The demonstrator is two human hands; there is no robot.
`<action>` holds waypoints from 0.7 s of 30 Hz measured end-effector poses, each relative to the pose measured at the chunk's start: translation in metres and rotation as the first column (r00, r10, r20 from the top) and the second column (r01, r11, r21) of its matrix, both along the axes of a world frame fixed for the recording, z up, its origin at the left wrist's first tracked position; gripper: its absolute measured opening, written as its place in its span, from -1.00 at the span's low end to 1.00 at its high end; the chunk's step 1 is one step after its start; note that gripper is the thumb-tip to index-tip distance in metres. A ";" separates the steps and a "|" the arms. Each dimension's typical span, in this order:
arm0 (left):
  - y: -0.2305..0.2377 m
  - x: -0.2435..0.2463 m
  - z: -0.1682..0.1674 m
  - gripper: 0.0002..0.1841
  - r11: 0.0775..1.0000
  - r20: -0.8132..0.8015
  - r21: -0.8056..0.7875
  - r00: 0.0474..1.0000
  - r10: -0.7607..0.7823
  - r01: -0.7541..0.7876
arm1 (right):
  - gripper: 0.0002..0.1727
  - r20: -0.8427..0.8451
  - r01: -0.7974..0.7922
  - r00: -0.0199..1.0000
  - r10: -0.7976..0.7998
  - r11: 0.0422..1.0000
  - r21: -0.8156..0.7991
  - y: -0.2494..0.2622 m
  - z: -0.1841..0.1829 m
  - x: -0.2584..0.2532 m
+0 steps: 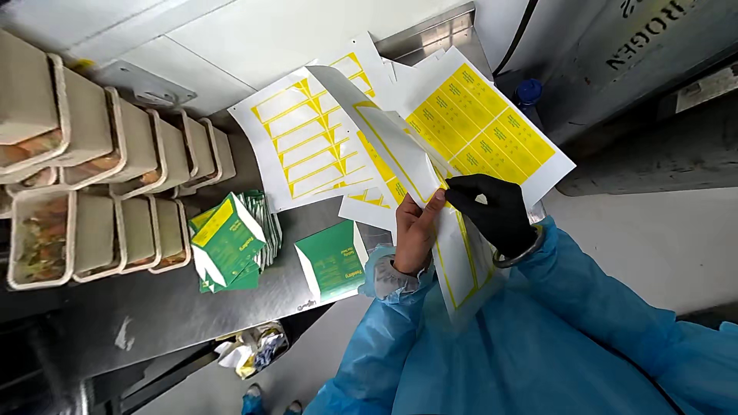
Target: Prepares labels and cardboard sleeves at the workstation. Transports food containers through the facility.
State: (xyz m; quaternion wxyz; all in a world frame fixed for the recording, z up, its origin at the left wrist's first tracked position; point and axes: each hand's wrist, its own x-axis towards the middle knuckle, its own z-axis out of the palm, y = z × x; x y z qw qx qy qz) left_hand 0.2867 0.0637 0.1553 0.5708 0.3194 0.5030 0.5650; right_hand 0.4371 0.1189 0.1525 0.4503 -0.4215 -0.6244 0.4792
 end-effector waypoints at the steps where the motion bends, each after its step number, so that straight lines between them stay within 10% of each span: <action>1: 0.000 0.001 0.001 -0.81 1.000 -0.001 0.002 1.000 0.000 0.000 | -0.84 -0.014 -0.009 1.000 0.009 0.999 -0.037 0.003 0.002 0.002; 21: -0.002 -0.001 0.007 -0.81 1.000 0.045 -0.010 0.999 0.018 -0.017 | -0.85 -0.156 -0.204 0.972 0.178 0.963 -0.176 0.023 0.007 0.007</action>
